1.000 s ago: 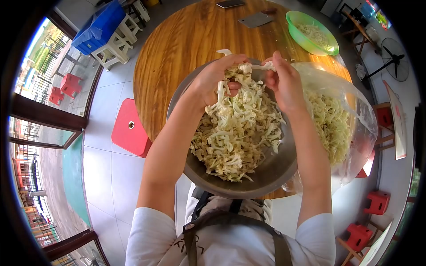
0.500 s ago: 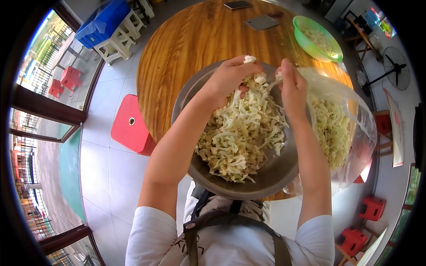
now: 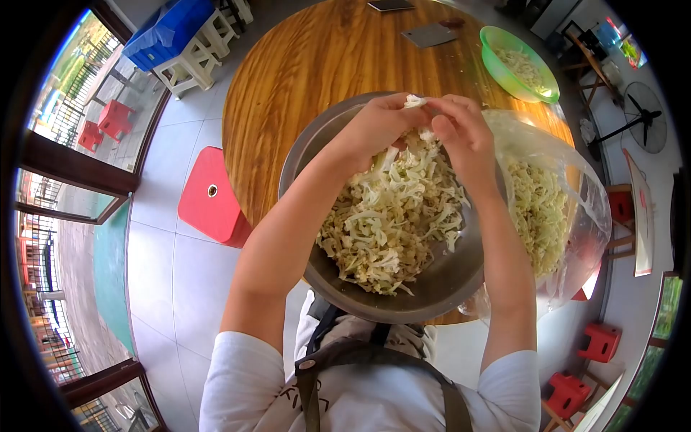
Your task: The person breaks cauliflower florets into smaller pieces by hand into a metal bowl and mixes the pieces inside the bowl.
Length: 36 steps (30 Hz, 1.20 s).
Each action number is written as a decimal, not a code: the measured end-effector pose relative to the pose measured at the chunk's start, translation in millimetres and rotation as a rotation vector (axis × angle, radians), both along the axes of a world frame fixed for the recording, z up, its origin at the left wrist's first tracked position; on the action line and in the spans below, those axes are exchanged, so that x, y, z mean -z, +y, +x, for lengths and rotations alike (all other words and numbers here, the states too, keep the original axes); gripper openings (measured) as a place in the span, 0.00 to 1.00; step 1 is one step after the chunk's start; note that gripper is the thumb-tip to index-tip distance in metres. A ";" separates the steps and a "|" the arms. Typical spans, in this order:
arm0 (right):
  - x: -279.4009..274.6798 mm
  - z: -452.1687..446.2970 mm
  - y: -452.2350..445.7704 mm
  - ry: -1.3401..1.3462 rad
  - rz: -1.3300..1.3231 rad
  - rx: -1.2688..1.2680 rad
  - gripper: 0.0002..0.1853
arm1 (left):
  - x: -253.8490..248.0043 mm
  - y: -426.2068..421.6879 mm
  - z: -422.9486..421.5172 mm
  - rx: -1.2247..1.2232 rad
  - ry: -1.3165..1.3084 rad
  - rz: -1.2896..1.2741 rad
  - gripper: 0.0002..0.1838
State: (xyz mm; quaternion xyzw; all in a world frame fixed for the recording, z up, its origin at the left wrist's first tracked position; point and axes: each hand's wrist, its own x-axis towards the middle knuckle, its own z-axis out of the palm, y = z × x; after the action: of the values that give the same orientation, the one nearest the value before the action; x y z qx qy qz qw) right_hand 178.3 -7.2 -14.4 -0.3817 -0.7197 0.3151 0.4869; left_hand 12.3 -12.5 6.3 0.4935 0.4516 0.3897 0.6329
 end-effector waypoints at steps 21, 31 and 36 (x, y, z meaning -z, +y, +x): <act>8.5 -1.5 5.1 -0.110 -0.030 0.247 0.13 | 5.2 6.6 -4.7 -0.111 -0.501 -0.363 0.10; 6.3 -7.6 -0.2 0.061 0.100 0.029 0.14 | 11.4 4.6 2.3 -0.079 -0.195 -0.184 0.14; 0.0 -5.3 1.0 0.206 -0.234 0.193 0.14 | 10.6 5.7 0.5 -0.033 -0.371 -0.280 0.12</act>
State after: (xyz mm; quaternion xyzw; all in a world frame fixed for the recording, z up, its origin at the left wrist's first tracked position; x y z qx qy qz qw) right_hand 173.1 -6.2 -14.4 -0.4690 -0.5844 0.3858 0.5382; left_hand 12.8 -6.8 -4.3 0.3133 0.3851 0.4176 0.7610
